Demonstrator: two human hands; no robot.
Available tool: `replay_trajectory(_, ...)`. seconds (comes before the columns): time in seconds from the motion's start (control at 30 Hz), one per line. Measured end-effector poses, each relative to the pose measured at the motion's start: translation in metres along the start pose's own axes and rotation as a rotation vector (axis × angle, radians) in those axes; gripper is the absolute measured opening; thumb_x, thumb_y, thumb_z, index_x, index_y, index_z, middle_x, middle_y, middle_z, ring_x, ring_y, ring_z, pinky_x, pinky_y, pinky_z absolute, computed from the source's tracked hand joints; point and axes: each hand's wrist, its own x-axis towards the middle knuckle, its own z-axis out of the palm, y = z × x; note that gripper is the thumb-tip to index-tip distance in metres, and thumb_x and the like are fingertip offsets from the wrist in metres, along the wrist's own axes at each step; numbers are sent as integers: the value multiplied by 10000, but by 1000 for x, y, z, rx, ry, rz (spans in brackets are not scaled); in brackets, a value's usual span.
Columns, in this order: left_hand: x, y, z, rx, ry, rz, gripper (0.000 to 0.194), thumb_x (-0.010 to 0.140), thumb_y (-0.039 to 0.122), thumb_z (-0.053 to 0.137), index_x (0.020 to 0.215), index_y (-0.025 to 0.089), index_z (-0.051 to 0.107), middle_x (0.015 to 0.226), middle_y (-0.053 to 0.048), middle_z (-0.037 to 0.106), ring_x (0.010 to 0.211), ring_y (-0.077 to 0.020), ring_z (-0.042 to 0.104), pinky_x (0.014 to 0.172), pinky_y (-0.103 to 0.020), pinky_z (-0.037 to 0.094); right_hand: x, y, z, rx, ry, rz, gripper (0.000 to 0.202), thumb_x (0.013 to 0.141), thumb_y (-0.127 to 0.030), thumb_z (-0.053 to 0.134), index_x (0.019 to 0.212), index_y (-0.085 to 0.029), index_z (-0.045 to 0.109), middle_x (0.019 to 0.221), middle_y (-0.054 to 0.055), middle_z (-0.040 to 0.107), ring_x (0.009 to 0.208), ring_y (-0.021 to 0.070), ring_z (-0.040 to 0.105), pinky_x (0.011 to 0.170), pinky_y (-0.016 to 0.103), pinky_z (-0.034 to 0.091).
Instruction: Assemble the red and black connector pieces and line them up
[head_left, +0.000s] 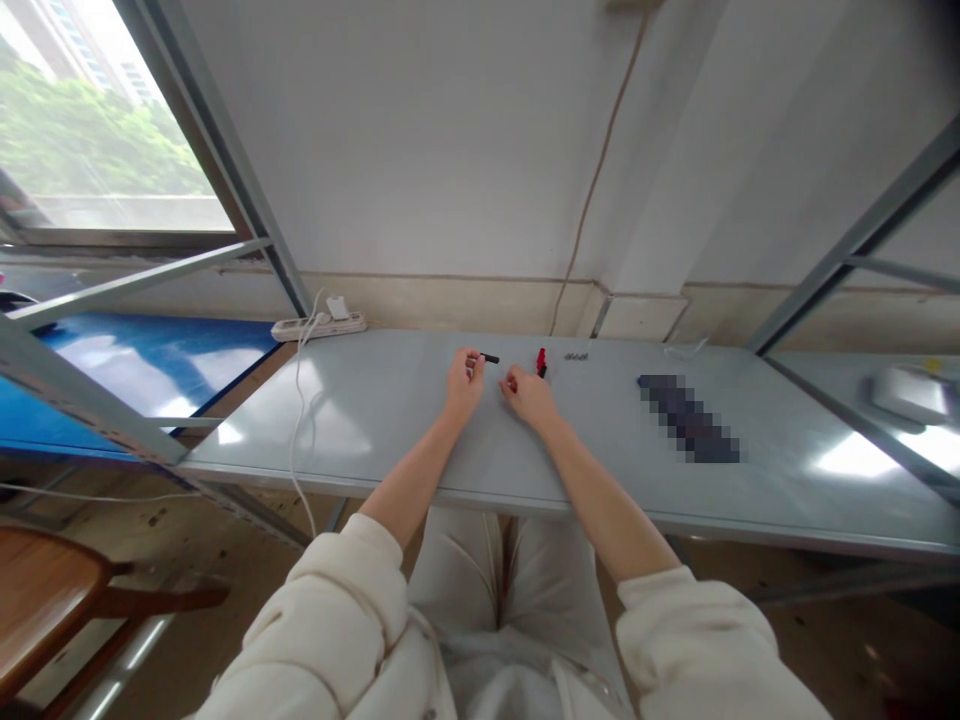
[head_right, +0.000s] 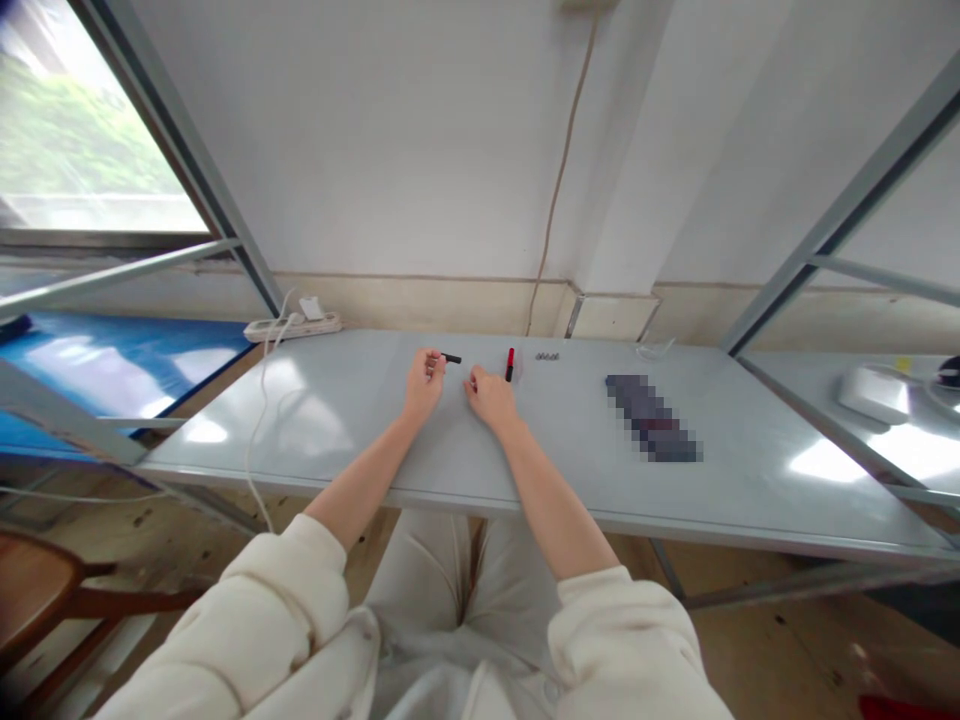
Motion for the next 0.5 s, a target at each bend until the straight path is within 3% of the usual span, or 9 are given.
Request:
replay_trajectory(0.13, -2, 0, 1, 21, -23, 52, 211, 806, 341, 417, 937, 182, 462, 841, -39, 549, 654, -82, 495, 518, -186, 363, 1, -1, -2, -25, 21, 27, 174, 803, -310, 420, 873, -185, 519, 722, 45, 630, 675, 163, 570, 550, 233, 322)
replay_trajectory(0.33, -5, 0, 1, 45, -189, 149, 409, 814, 327, 405, 1202, 210, 347, 961, -55, 544, 658, -72, 487, 493, -170, 367, 0, 0, -1, 6, 66, 49, 195, 806, -328, 405, 870, -182, 519, 716, 43, 633, 666, 155, 572, 551, 232, 326)
replay_trajectory(0.5, -7, 0, 0, 99, -281, 218, 400, 832, 307, 369, 1223, 225, 365, 992, -58, 536, 708, -79, 493, 545, -179, 390, 1, -1, 2, 69, 133, 76, 204, 799, -348, 417, 838, -185, 532, 709, 32, 636, 667, 153, 577, 561, 229, 334)
